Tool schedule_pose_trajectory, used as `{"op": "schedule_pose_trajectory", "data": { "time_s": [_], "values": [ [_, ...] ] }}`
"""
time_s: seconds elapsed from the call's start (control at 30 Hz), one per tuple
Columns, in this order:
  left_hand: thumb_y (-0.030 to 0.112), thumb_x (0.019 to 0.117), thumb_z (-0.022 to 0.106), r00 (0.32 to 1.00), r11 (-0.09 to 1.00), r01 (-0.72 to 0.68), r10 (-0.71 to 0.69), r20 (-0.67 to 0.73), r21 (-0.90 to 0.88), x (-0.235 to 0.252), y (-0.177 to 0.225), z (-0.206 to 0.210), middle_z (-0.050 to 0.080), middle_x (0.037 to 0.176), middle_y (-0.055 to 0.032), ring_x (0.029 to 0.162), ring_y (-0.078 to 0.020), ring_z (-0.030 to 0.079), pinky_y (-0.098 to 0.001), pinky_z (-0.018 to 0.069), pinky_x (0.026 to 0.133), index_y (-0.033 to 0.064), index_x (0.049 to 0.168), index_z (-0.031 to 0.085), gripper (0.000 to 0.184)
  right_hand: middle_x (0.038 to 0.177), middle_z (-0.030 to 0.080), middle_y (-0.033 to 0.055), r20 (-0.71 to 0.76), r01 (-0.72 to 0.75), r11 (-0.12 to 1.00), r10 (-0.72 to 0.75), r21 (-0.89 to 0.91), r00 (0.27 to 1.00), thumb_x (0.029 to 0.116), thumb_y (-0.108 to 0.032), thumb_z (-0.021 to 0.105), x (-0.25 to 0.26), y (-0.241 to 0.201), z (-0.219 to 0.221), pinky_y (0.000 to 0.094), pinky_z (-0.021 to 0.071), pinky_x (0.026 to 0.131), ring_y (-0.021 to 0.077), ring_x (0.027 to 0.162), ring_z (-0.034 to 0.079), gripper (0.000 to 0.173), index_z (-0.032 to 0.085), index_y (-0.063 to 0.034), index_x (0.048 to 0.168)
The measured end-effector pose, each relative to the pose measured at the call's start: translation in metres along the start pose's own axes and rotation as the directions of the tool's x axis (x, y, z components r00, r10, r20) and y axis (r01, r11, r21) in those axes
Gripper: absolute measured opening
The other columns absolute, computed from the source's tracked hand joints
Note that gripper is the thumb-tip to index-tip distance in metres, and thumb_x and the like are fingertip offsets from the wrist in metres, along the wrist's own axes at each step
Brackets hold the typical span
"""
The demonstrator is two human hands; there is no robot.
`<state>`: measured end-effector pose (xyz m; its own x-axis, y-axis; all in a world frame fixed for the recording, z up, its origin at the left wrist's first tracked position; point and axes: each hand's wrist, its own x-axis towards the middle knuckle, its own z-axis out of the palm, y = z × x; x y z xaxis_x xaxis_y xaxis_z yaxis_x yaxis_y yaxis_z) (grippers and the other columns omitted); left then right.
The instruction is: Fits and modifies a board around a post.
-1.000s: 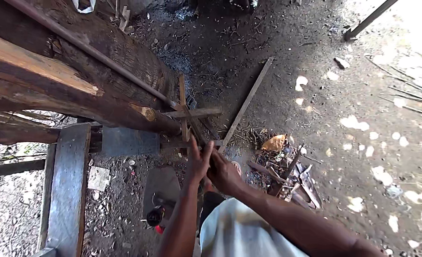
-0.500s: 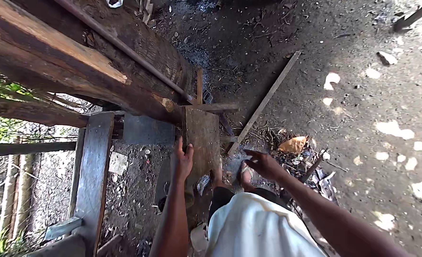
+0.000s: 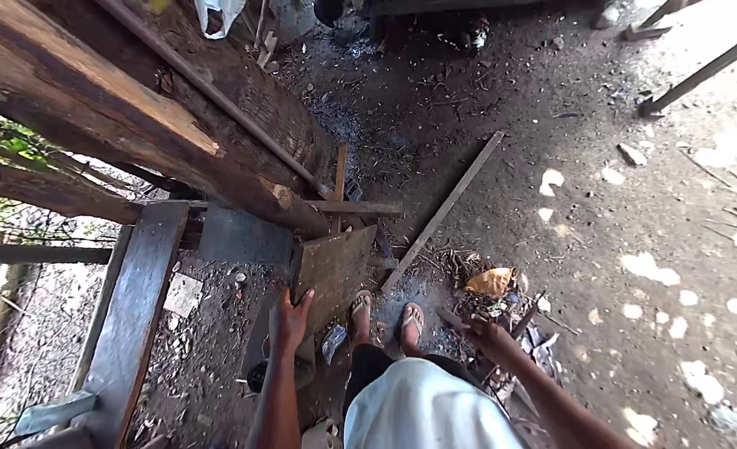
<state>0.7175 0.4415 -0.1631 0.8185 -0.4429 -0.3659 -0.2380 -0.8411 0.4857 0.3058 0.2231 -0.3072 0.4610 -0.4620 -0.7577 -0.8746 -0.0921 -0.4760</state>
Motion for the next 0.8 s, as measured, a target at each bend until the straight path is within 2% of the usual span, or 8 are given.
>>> {"op": "schedule_pose_trajectory", "data": {
  "time_s": [0.23,0.3,0.4,0.47,0.53,0.6,0.73,0.8],
  "values": [
    [0.038,0.1005,0.067,0.999,0.986,0.050,-0.050,-0.001,-0.161,-0.073,0.005,0.035,0.073,0.116,-0.0157,0.110,-0.0272,0.070,-0.0520,0.0535,0.101,0.0057,0.135,0.064,0.047,0.121,0.072,0.0158,0.159,0.089,0.978,-0.059,-0.188,0.985,0.1047,-0.039,0.055,0.035,-0.036,0.006,0.0622,0.0503,0.100,0.0358,0.113,0.068,0.042,0.065,-0.0167,0.139],
    [0.041,0.0998,0.067,0.999,0.975,-0.038,0.030,-0.040,-0.220,-0.081,-0.013,0.059,0.074,0.115,-0.0090,0.107,-0.0209,0.071,-0.0496,0.0556,0.100,0.0116,0.132,0.067,0.043,0.123,0.072,0.0139,0.151,0.149,0.965,-0.118,-0.218,0.982,0.1041,-0.038,0.056,0.041,-0.063,0.007,0.0615,0.0502,0.102,0.0342,0.115,0.068,0.042,0.065,-0.0170,0.140],
    [0.039,0.1029,0.062,0.995,0.934,-0.102,0.101,-0.022,-0.343,-0.091,-0.036,0.084,0.070,0.129,-0.0084,0.121,-0.0186,0.066,-0.0447,0.0511,0.109,0.0119,0.137,0.064,0.044,0.126,0.070,0.0154,0.033,0.313,0.922,-0.314,-0.230,0.949,0.0997,-0.034,0.065,0.032,-0.116,0.008,0.0621,0.0519,0.100,0.0348,0.113,0.068,0.048,0.060,-0.0150,0.144],
    [0.034,0.1027,0.062,0.983,0.918,-0.182,0.156,-0.100,-0.351,-0.102,-0.049,0.087,0.072,0.126,-0.0092,0.117,-0.0190,0.068,-0.0437,0.0523,0.107,0.0095,0.132,0.067,0.039,0.143,0.060,0.0194,-0.009,0.456,0.841,-0.479,-0.291,0.878,0.0953,-0.034,0.072,0.022,-0.152,0.013,0.0636,0.0488,0.105,0.0386,0.126,0.061,0.066,0.049,-0.0131,0.153],
    [0.036,0.1018,0.062,0.969,0.941,-0.227,0.192,-0.154,-0.252,-0.114,-0.062,0.071,0.074,0.119,-0.0051,0.108,-0.0190,0.071,-0.0473,0.0563,0.099,0.0160,0.128,0.070,0.034,0.159,0.044,0.0191,0.029,0.590,0.713,-0.628,-0.378,0.777,0.0895,-0.034,0.079,0.009,-0.191,0.018,0.0629,0.0440,0.111,0.0391,0.141,0.049,0.083,0.039,-0.0131,0.160],
    [0.035,0.1014,0.063,0.965,0.940,-0.251,0.225,-0.133,-0.230,-0.130,-0.080,0.051,0.075,0.116,-0.0055,0.104,-0.0215,0.072,-0.0505,0.0574,0.094,0.0176,0.129,0.070,0.034,0.163,0.039,0.0172,0.107,0.692,0.587,-0.725,-0.420,0.680,0.0842,-0.037,0.083,-0.005,-0.221,0.026,0.0582,0.0390,0.118,0.0356,0.148,0.041,0.092,0.038,-0.0118,0.160],
    [0.038,0.1015,0.064,0.932,0.907,-0.361,0.346,-0.105,-0.217,-0.170,-0.133,0.017,0.076,0.111,-0.0040,0.101,-0.0207,0.073,-0.0493,0.0575,0.092,0.0183,0.126,0.070,0.032,0.160,0.044,0.0141,0.334,0.842,0.346,-0.803,-0.413,0.494,0.0824,-0.048,0.081,-0.023,-0.265,0.061,0.0600,0.0342,0.120,0.0350,0.150,0.038,0.085,0.049,-0.0133,0.153],
    [0.037,0.1018,0.064,0.915,0.894,-0.404,0.398,-0.071,-0.193,-0.189,-0.161,0.000,0.076,0.113,-0.0034,0.102,-0.0208,0.073,-0.0489,0.0584,0.091,0.0190,0.125,0.070,0.030,0.151,0.056,0.0111,0.494,0.892,0.303,-0.750,-0.335,0.440,0.0847,-0.037,0.083,-0.036,-0.286,0.089,0.0560,0.0422,0.116,0.0305,0.141,0.050,0.065,0.062,-0.0153,0.142]
  ]
}}
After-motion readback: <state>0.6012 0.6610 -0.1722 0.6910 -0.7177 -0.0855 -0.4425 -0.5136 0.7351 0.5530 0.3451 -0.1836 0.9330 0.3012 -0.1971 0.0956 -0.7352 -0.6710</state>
